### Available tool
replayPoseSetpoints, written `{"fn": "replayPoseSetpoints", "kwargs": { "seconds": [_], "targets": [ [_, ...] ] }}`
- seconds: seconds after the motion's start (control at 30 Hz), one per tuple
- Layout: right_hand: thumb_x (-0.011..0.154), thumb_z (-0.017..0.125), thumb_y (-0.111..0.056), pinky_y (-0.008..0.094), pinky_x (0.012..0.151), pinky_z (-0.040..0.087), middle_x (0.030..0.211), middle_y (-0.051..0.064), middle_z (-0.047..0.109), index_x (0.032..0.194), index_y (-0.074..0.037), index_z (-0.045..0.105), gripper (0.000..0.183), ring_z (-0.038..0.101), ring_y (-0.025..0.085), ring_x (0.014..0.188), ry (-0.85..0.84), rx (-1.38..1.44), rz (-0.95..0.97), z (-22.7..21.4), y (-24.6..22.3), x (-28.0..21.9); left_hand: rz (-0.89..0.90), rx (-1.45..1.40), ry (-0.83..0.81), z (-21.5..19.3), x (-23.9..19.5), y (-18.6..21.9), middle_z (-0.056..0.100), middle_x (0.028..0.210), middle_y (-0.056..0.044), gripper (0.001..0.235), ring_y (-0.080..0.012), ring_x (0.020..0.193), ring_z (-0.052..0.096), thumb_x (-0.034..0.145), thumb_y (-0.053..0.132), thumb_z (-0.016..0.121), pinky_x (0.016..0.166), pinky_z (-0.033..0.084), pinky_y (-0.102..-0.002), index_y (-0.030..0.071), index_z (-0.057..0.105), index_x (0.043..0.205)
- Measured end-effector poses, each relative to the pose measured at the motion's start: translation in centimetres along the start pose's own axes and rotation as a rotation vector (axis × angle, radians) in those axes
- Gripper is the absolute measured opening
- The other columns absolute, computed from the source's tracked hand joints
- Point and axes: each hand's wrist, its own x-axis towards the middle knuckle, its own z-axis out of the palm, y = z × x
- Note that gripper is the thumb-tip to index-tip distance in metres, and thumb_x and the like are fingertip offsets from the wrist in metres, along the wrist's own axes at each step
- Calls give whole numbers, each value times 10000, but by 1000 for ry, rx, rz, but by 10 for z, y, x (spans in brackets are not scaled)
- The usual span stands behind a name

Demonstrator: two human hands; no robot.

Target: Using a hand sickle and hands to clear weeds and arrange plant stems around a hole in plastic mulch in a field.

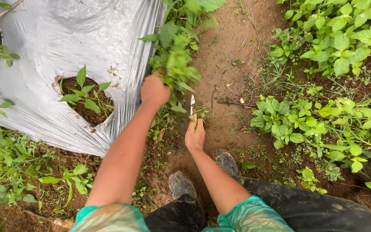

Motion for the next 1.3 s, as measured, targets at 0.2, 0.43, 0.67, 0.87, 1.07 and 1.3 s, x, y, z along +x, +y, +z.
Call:
{"fn": "replayPoseSetpoints", "kwargs": {
  "seconds": [0.2, 0.43, 0.67, 0.87, 1.07, 1.3],
  "targets": [
    [1009, 378, -329, 572, 727, 499, 902, 234, 644, 1159, -147, 521, 276, 665, 447, 884, -112, -38, -94, 13, -14, 23, 26, -241, 168, -39, -25, -7, 608, 621, -121, 593, -221, 561, 663, 1041, 148, 624, 504, 538, -378, -274, 450, 1421],
    [1077, 331, -141, 510, 702, 560, 1022, 252, 664, 1387, -70, 485, 354, 679, 399, 870, -252, -93, -199, 21, -60, 26, 10, -171, 193, -32, -22, -23, 659, 628, -128, 219, -271, 528, 693, 956, 150, 731, 539, 612, -382, -64, 747, 910],
    [1043, 386, -43, 451, 587, 470, 931, 193, 624, 1329, -64, 477, 301, 588, 314, 700, -341, -118, -274, 22, -80, 34, 152, -298, 342, -2, 2, -64, 679, 653, -251, 291, -456, 719, 739, 944, 174, 728, 578, 554, -501, -85, 703, 814],
    [947, 433, 64, 584, 828, 569, 1296, 321, 609, 1583, -58, 300, 661, 637, 494, 1119, -373, -153, -203, 11, -107, 12, 136, -266, 317, -1, 1, -60, 688, 640, -235, 307, -436, 722, 744, 912, 170, 722, 593, 551, -466, -64, 732, 714],
    [964, 524, -7, 628, 981, 544, 1418, 308, 573, 1634, -55, 261, 721, 569, 505, 1287, -380, -180, -210, 36, -86, 32, 113, -289, 309, -14, -10, -45, 686, 644, -252, 293, -475, 750, 736, 897, 176, 732, 600, 558, -497, -58, 742, 721],
    [941, 605, -54, 639, 1014, 554, 1431, 279, 580, 1626, -55, 283, 757, 546, 479, 1338, -351, -303, -276, 41, -81, 42, 137, -323, 306, 0, 4, -61, 686, 648, -262, 298, -486, 750, 735, 904, 180, 736, 586, 561, -496, -72, 745, 747]
  ]
}}
